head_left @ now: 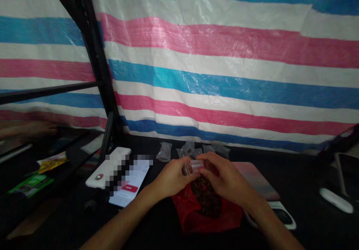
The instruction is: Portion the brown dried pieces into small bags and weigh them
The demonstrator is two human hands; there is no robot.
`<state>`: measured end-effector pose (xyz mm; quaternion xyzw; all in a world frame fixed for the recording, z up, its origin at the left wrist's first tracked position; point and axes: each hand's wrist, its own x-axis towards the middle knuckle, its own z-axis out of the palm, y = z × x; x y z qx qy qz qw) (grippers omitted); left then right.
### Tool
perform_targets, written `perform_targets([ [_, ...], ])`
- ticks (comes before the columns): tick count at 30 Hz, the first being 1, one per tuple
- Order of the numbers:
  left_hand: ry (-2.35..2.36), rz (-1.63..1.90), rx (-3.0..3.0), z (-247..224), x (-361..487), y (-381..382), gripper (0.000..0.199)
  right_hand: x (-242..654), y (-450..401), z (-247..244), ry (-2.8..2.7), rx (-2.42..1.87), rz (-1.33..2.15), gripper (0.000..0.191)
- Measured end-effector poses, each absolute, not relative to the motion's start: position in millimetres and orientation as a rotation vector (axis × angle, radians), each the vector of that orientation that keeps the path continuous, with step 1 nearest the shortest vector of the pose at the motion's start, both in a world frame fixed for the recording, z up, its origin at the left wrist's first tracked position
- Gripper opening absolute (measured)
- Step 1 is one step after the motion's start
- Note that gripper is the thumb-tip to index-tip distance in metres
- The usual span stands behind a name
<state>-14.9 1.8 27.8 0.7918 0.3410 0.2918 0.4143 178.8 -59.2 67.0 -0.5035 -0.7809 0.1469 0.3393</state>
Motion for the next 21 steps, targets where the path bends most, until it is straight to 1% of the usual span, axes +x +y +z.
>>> perform_targets([
  [3,0.972,0.776,2.052,31.2,-15.4,0.9,0.025,190.8,-58.6,71.1,-2.033,-1.353,0.342,0.029],
  [5,1.058,0.798,2.11,34.1,-17.1,-0.7,0.022,197.6,-61.3,75.3,-2.096,-1.449,0.409,0.03],
  [7,1.109,0.795,2.154,35.4,-19.8,-2.7,0.02,201.8,-65.0,78.3,-2.19,-1.598,0.506,0.023],
  [9,1.089,0.728,2.169,34.3,-22.4,-3.9,0.017,203.2,-67.6,79.5,-2.262,-1.747,0.519,0.015],
  [12,1.036,0.636,2.128,28.5,-23.5,-2.2,0.017,201.5,-68.6,79.3,-2.327,-1.899,0.366,0.015],
  [15,1.001,0.714,2.032,22.6,-20.6,2.4,0.019,196.6,-68.7,77.9,-2.396,-1.979,0.218,0.022],
  [18,0.895,0.838,1.886,20.3,-15.9,6.0,0.015,190.3,-68.9,74.5,-2.457,-1.943,0.098,0.03],
  [21,0.822,0.917,1.744,21.8,-12.3,5.9,0.015,185.1,-67.9,70.2,-2.48,-1.854,0.071,0.027],
])
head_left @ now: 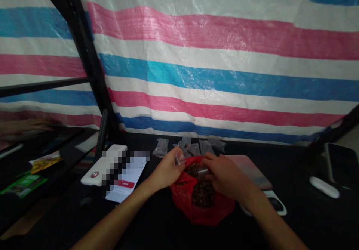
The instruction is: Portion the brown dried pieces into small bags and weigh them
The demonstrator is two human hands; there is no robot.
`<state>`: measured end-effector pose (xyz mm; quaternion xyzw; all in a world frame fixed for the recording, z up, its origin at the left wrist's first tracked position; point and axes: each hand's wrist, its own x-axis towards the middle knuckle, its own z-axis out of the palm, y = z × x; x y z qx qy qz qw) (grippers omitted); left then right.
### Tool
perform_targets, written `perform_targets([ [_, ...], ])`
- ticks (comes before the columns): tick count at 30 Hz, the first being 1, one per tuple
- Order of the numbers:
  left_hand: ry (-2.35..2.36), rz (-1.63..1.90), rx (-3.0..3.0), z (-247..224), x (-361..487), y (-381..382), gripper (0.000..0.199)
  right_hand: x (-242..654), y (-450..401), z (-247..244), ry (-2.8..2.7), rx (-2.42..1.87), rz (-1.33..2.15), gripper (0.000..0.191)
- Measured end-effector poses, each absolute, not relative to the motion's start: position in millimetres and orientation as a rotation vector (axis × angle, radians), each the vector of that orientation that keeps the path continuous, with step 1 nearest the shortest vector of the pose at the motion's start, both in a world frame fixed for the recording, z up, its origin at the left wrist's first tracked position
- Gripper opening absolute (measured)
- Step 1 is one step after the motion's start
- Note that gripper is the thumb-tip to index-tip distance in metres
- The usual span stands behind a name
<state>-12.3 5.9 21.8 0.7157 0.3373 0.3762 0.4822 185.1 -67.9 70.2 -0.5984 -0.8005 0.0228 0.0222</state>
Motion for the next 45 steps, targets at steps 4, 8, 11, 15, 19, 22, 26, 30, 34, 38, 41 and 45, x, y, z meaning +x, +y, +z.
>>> perform_targets([
  [4,0.797,0.896,1.603,24.9,-10.6,2.8,0.017,181.3,-65.0,64.9,-2.448,-1.813,0.218,0.027],
  [8,0.832,0.851,1.515,25.0,-10.6,1.6,0.016,179.0,-63.4,60.8,-2.422,-1.778,0.256,0.027],
  [11,0.837,0.835,1.447,23.8,-10.5,2.3,0.019,177.4,-64.0,60.0,-2.375,-1.762,0.352,0.018],
  [15,0.83,0.801,1.406,22.9,-10.0,3.6,0.025,173.3,-65.4,59.9,-2.342,-1.663,0.404,0.022],
  [19,0.803,0.838,1.517,23.4,-9.9,6.1,0.027,174.4,-64.9,58.6,-2.274,-1.575,0.533,0.029],
  [22,0.809,1.013,1.697,24.4,-11.0,9.2,0.021,183.9,-62.9,60.8,-2.177,-1.543,0.694,0.034],
  [26,0.901,1.137,1.863,24.6,-12.2,10.4,0.01,199.1,-59.9,71.1,-2.051,-1.439,0.873,0.032],
  [30,0.871,0.996,1.923,21.0,-10.3,5.7,0.011,198.4,-59.2,79.8,-1.983,-1.387,0.779,0.031],
  [34,0.89,0.939,2.001,14.6,-7.3,0.6,0.01,180.4,-62.3,76.5,-2.027,-1.307,0.643,0.034],
  [38,0.871,0.928,1.989,7.6,-5.2,-1.0,0.011,165.3,-65.0,67.5,-2.137,-1.246,0.433,0.037],
  [41,0.841,0.953,1.897,4.4,-3.0,-0.9,0.013,163.4,-63.4,60.8,-2.205,-1.243,0.222,0.046],
  [45,0.809,0.956,1.805,5.1,-0.6,-0.2,0.013,168.2,-60.0,59.5,-2.245,-1.248,0.056,0.045],
])
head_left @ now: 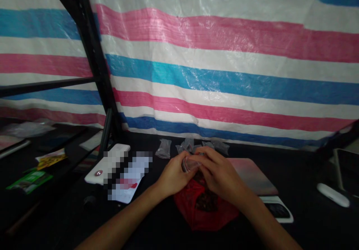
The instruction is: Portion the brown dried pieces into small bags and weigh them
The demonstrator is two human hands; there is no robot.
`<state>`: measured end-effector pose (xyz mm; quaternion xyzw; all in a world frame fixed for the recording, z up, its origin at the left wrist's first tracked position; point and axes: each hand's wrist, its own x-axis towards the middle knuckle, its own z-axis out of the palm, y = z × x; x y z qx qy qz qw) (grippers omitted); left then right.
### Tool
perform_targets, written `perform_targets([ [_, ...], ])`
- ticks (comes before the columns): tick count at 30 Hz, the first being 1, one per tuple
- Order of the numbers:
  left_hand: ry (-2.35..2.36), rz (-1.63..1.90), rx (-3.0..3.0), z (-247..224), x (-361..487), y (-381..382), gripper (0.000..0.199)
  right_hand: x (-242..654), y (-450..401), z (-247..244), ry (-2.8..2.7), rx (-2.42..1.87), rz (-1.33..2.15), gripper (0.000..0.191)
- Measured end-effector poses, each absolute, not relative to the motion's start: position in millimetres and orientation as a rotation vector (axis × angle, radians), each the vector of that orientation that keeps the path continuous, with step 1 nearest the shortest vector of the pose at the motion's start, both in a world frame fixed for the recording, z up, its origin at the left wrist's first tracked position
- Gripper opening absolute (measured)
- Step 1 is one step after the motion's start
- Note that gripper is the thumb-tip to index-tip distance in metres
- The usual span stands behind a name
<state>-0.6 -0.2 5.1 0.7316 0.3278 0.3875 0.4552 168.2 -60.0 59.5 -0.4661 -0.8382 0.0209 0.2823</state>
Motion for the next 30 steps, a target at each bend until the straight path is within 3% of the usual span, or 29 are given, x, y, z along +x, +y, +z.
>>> perform_targets([
  [5,0.953,0.974,1.938,7.5,-4.6,2.8,0.018,182.7,-62.5,77.3,-2.19,-1.367,0.197,0.044],
  [10,0.932,0.806,1.926,5.0,-9.8,4.9,0.022,196.6,-66.5,82.6,-2.35,-1.678,0.477,0.026],
  [14,0.904,0.806,1.88,2.9,-9.7,6.9,0.023,195.0,-65.4,71.5,-2.402,-1.853,0.277,0.023],
  [18,0.801,0.855,1.781,3.4,-9.7,10.9,0.024,187.4,-62.2,61.8,-2.458,-1.788,0.116,0.034],
  [21,0.777,0.851,1.745,5.0,-10.7,14.1,0.022,183.6,-61.0,59.8,-2.448,-1.728,0.16,0.038],
  [30,0.768,0.851,1.614,10.4,-11.6,12.4,0.015,172.5,-62.5,58.0,-2.335,-1.8,0.293,0.023],
])
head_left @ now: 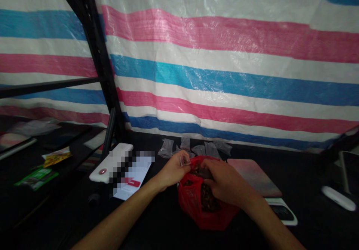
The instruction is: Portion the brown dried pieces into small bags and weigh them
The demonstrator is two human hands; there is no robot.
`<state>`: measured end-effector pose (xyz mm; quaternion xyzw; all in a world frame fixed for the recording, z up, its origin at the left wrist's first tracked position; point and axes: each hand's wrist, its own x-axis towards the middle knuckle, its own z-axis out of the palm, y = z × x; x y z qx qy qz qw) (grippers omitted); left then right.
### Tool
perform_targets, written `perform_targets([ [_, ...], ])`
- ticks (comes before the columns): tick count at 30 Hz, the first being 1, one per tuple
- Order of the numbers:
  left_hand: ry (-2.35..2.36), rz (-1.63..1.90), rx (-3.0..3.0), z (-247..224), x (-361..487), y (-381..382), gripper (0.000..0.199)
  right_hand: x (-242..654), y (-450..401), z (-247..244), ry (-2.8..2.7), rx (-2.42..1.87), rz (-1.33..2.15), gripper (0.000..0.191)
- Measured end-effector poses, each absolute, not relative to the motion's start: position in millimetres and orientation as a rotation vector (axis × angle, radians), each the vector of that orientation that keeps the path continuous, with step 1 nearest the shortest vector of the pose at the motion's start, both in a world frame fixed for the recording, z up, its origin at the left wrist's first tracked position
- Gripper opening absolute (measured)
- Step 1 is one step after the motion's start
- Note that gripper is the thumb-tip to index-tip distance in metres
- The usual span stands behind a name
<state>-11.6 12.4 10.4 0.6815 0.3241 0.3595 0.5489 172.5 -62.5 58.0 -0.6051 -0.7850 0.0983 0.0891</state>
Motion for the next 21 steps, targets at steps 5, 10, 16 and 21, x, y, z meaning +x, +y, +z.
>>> perform_targets([
  [5,0.694,0.888,1.635,7.7,-8.0,12.2,0.018,167.3,-61.9,55.0,-2.322,-1.757,0.304,0.028],
  [10,0.741,0.983,1.75,4.1,-8.2,15.0,0.014,175.4,-59.4,51.9,-2.186,-1.669,0.546,0.026],
  [16,0.966,1.092,1.976,10.1,-10.8,12.7,0.008,186.8,-54.4,57.2,-2.064,-1.491,0.75,0.027],
  [21,0.943,0.989,2.033,8.9,-8.8,8.1,0.003,177.2,-54.2,60.8,-2.001,-1.333,0.561,0.035],
])
